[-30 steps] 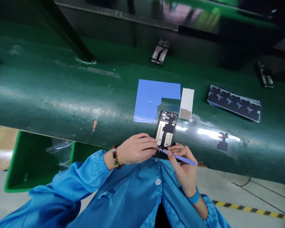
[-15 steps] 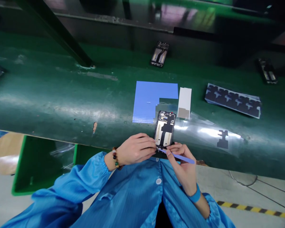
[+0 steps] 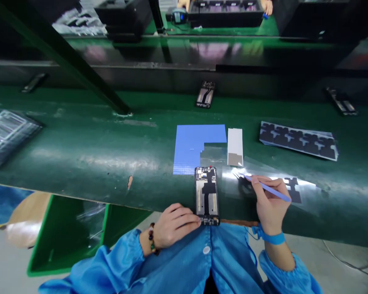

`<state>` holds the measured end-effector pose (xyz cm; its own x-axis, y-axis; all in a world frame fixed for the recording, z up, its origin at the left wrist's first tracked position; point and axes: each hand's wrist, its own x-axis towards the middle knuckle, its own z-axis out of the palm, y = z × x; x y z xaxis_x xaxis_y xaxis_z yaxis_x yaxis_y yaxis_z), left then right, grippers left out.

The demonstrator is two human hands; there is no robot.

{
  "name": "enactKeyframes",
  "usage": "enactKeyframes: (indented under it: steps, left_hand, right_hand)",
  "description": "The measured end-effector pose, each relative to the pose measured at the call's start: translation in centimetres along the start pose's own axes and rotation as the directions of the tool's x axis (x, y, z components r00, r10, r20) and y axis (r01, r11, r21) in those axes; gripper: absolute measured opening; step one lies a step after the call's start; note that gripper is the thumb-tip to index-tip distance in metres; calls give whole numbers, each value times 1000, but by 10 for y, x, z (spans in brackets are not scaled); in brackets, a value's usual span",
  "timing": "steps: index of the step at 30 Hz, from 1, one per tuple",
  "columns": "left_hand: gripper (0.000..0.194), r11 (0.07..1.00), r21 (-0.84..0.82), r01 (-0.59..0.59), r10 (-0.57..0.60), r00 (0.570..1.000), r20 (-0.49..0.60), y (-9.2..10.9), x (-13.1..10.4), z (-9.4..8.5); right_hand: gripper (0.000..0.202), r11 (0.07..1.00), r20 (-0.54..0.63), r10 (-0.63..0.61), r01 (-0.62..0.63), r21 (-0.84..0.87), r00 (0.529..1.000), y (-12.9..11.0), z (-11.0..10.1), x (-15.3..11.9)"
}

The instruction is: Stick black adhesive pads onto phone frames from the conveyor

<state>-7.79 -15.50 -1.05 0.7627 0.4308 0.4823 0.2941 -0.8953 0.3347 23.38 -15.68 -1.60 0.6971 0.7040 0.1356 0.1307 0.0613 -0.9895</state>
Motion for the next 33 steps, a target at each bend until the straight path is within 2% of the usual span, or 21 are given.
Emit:
enactKeyframes:
  steps: [2,4,6,8,10,12,14,16,18,21,24,26,29,31,33]
  left_hand:
    - [20,999,11,-30,30,998,-60,1,6,-9]
    - [21,999,8,-44,45,987,-151,-6,24,-23]
    - [17,999,-16,-28,23,969,-245,-20,52,-39]
    - [11,998,-54,32,-49,935,-351,-45,86,-54]
    - [13,989,-119,91,-139,857,-496,-77,121,-66]
    - [13,958,-252,140,-269,750,-604,-111,152,-75]
    - [20,916,-375,141,-370,658,-656,-147,177,-83]
    - [26,903,-403,150,-406,603,-687,-182,193,-88]
    - [26,891,-375,256,-450,604,-658,-216,202,-88]
    - [20,805,-299,512,-591,654,-473,-262,204,-78]
    - [17,729,-223,647,-680,647,-346,-293,199,-65]
    - [26,671,-152,726,-731,612,-301,-305,194,-59]
    - [41,602,-28,798,-774,574,-268,-311,196,-52]
    - [40,592,47,805,-776,584,-238,-310,207,-42]
    - [41,616,97,782,-761,622,-185,-304,229,-22]
  right_hand:
    - [32,1000,-20,15,-14,18,1000,3,-1,-1]
    - [33,999,-27,25,-24,33,999,3,-1,-3]
    - [32,999,-11,29,-29,31,1000,1,-1,-4]
    - [31,1000,8,27,-27,-4,1000,0,-1,-4]
    - [31,999,19,33,-33,-26,999,0,-1,-3]
    - [32,998,31,52,-52,-21,998,1,0,-3]
    - [32,997,51,75,-75,-19,996,3,0,-4]
    - [32,996,70,88,-86,-34,994,5,1,-4]
    - [33,995,88,92,-89,-38,992,7,1,-4]
    - [32,995,112,94,-91,-35,989,7,3,-4]
    - [32,995,130,98,-93,-41,987,4,4,-4]
    - [33,995,139,101,-97,-35,985,1,4,-4]
    - [33,994,146,104,-101,-29,984,-2,6,-4]
    - [34,994,146,105,-100,-39,984,-1,7,-4]
    - [34,994,147,103,-97,-51,984,1,7,-3]
